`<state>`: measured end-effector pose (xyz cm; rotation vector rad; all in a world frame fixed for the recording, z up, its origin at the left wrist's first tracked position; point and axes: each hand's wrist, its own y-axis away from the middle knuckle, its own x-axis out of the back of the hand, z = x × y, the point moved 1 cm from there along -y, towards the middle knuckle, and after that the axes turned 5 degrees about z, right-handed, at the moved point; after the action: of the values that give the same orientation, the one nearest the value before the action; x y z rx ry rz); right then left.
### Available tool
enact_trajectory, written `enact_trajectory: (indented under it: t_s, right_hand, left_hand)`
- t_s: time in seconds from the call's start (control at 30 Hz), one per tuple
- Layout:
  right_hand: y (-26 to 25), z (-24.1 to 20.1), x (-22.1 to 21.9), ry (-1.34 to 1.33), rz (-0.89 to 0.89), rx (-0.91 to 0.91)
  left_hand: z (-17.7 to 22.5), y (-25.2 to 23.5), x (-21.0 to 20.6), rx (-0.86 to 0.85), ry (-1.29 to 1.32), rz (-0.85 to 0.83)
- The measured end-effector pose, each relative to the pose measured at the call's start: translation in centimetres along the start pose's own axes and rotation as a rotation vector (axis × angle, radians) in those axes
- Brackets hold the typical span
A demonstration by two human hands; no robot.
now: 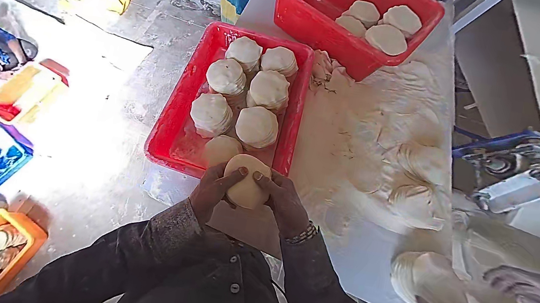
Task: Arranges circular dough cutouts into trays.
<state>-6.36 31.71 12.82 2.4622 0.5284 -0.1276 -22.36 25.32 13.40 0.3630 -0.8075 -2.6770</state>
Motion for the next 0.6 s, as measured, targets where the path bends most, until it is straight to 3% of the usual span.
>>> enact_trajectory:
  t_s: [0.1, 0.2, 0.33, 0.43, 0.5, 0.6]
  right_hand:
    - [-1.9, 0.5, -3.0, -0.061, -0.003, 0.008]
    - [-4.7, 1.2, -5.2, -0.011, 0.062, 0.077]
    - [-7.5, 1.3, -5.9, 0.613, 0.086, 0.041]
    - [-5.3, -0.7, -5.5, 0.934, 0.086, 0.046]
    - [-3.0, -1.4, -3.1, 0.847, 0.226, 0.159]
    - [-1.3, -2.7, 4.5, 0.693, 0.667, 0.330]
  left_hand:
    - [0.6, -2.0, 3.2, -0.046, -0.047, 0.074]
    - [1.3, -4.8, 5.9, -0.139, -0.257, 0.104]
    - [1.2, -9.3, 9.3, -0.221, -0.780, 0.034]
    - [1.5, -9.7, 10.0, -0.263, -0.942, -0.004]
    - [1.3, -9.2, 10.7, -0.334, -0.956, -0.001]
    - [1.0, -8.1, 11.9, -0.417, -0.925, 0.042]
